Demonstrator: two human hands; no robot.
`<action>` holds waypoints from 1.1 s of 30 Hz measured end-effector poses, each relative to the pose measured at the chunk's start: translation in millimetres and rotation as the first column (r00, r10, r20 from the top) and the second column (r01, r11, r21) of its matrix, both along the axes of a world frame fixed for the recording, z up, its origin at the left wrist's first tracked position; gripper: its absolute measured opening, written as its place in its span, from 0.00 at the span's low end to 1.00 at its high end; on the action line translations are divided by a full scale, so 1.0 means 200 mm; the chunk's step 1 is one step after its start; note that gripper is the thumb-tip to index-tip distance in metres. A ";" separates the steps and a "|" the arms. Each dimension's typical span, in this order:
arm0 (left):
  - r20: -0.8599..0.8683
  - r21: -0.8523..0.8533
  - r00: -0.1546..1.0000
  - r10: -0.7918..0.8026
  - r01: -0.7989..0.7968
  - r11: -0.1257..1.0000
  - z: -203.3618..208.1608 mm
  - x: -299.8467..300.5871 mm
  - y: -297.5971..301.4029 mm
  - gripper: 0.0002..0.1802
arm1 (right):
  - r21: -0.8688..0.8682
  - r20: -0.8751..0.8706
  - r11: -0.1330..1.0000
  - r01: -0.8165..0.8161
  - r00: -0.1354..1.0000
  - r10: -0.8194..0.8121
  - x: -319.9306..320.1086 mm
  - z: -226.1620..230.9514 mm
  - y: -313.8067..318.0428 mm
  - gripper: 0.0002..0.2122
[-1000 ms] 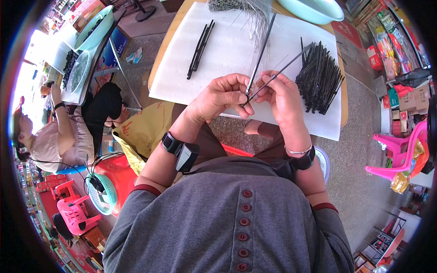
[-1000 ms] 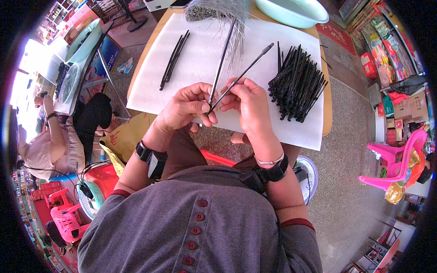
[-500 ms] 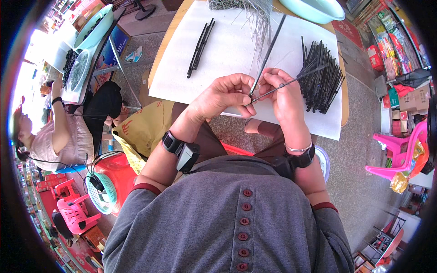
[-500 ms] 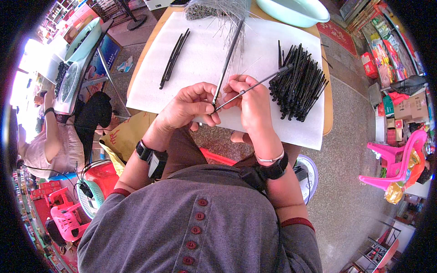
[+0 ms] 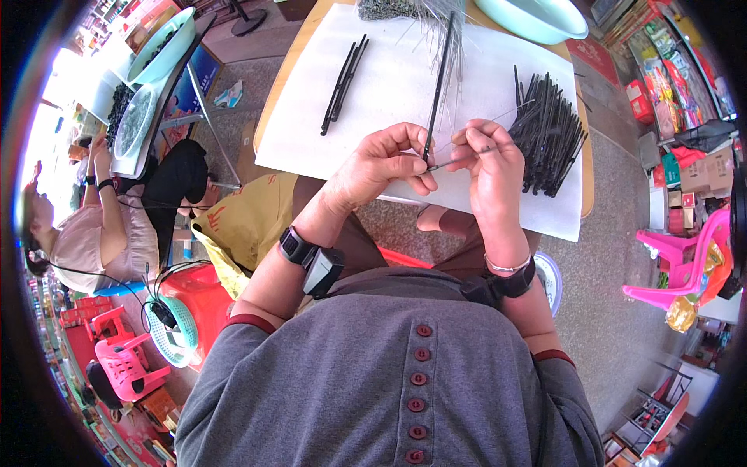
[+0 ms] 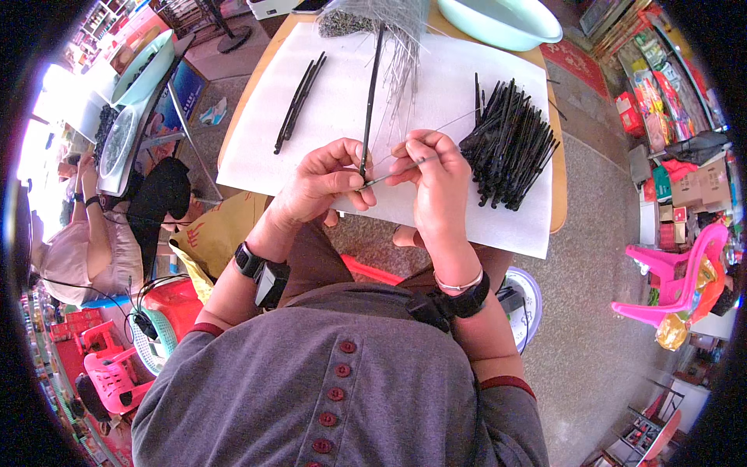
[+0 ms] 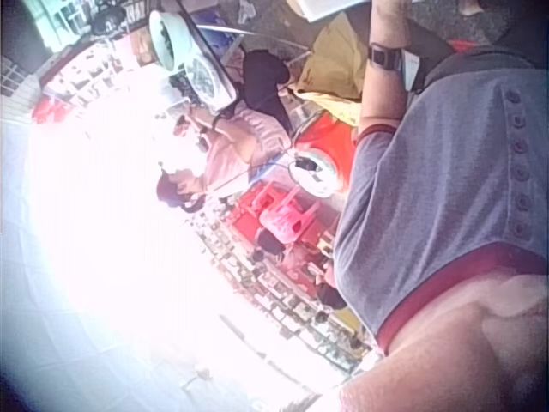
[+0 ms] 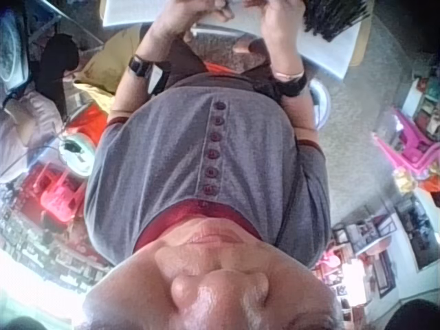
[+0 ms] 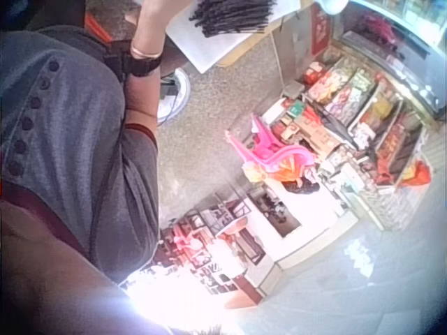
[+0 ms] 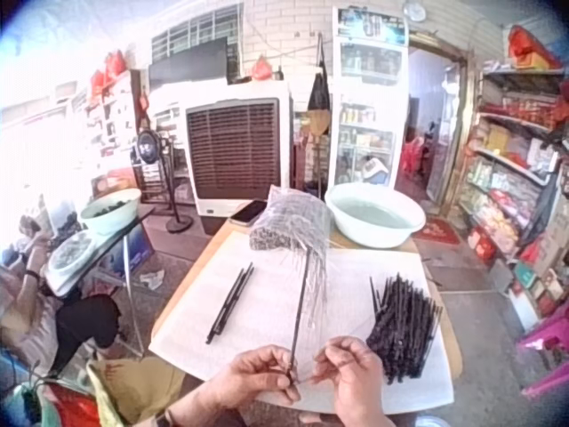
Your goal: The recorder is assembling small plastic strips by threading thin metal wires through pre-drilled holes.
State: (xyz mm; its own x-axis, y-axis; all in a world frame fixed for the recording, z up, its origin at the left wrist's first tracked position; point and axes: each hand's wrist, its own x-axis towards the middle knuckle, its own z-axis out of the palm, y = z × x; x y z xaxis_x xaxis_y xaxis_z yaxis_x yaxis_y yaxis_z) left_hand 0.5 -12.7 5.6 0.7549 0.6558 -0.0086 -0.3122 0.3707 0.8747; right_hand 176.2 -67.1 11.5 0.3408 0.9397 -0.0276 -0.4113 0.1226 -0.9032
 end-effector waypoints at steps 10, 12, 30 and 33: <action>-0.022 -0.117 0.971 0.236 -0.237 0.964 -0.02 0.04 -0.01 0.08 | 0.065 0.313 0.946 -0.317 0.907 0.282 0.06 0.08 -0.05 0.10; -0.039 -0.084 0.961 0.275 -0.277 0.957 -0.02 0.05 -0.02 0.07 | 0.056 0.300 0.938 -0.341 0.902 0.310 0.05 0.11 -0.08 0.12; -0.424 0.277 0.886 0.186 -0.068 0.958 0.11 0.10 -0.12 0.07 | -0.063 0.263 0.970 -0.236 0.933 0.245 0.11 0.09 -0.12 0.07; -0.375 0.281 0.906 0.194 -0.089 0.956 0.08 0.11 -0.11 0.07 | -0.037 0.282 0.983 -0.179 0.942 0.182 0.10 0.11 -0.14 0.07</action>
State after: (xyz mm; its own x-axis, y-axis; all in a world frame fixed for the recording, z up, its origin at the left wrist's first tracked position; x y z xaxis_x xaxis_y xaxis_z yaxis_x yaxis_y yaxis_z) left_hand 21.9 -35.5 21.8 0.6224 0.7754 -0.1065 0.0453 0.1001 0.9939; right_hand 196.0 -94.3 33.7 0.1611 0.9863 0.0350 -0.1530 0.0600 -0.9864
